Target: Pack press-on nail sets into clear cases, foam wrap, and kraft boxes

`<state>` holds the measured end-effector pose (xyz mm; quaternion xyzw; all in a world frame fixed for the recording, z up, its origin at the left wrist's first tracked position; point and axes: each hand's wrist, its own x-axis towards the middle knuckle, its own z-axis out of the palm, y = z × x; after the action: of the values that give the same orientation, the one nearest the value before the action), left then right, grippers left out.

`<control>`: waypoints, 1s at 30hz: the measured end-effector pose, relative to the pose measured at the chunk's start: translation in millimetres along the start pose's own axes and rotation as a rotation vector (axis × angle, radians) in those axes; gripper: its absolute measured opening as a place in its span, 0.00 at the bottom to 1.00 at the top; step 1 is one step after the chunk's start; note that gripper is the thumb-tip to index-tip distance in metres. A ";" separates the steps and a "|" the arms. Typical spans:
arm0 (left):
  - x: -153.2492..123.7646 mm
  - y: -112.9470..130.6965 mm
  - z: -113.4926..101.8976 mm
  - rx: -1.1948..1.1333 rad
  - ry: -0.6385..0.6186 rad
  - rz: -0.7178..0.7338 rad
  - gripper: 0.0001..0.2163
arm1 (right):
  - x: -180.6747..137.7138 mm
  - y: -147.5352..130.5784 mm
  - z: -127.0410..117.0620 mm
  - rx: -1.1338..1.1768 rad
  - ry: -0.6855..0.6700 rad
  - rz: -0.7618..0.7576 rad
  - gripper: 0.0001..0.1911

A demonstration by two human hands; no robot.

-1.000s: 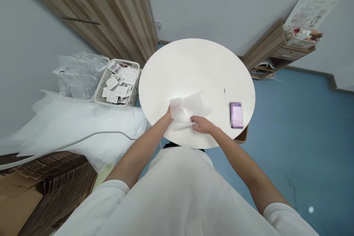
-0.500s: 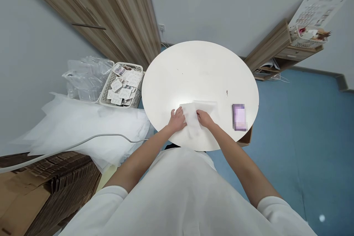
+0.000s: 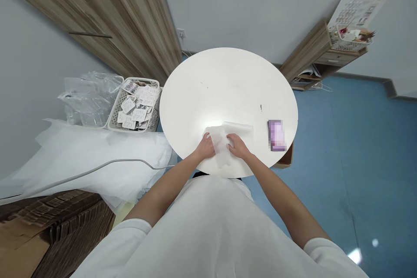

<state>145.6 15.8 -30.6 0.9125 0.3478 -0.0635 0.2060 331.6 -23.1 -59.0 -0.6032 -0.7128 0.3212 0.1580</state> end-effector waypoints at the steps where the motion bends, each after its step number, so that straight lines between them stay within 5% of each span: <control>1: 1.5 -0.2 0.1 0.012 0.003 0.022 0.15 | 0.4 0.7 -1.8 0.034 0.002 0.011 0.20; 8: 6.6 -4.6 -0.3 0.057 0.022 0.106 0.13 | -6.4 -5.8 -6.2 -0.155 -0.120 -0.068 0.33; 15: 16.5 -13.6 -13.5 -0.079 0.055 0.119 0.10 | 0.7 -11.5 -19.7 -0.292 -0.101 -0.023 0.13; 21: 44.0 -20.0 -33.5 -0.027 0.050 -0.006 0.09 | 28.4 -16.3 -47.8 -0.457 -0.156 0.012 0.09; 25: 81.4 -28.1 -80.0 0.073 0.212 -0.073 0.12 | 71.0 -29.4 -93.0 -0.606 0.155 -0.014 0.13; 27: 93.3 -30.2 -99.2 0.097 0.505 -0.008 0.13 | 84.9 -33.2 -112.0 -0.619 0.415 -0.088 0.18; 30: 87.1 -26.1 -95.7 0.097 0.704 0.057 0.14 | 75.0 -28.5 -108.8 -0.609 0.585 -0.188 0.19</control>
<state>191.2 126.6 24.9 0.8966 0.3682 0.2440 0.0315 360.0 76.2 28.3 -0.6203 -0.7521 -0.1038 0.1968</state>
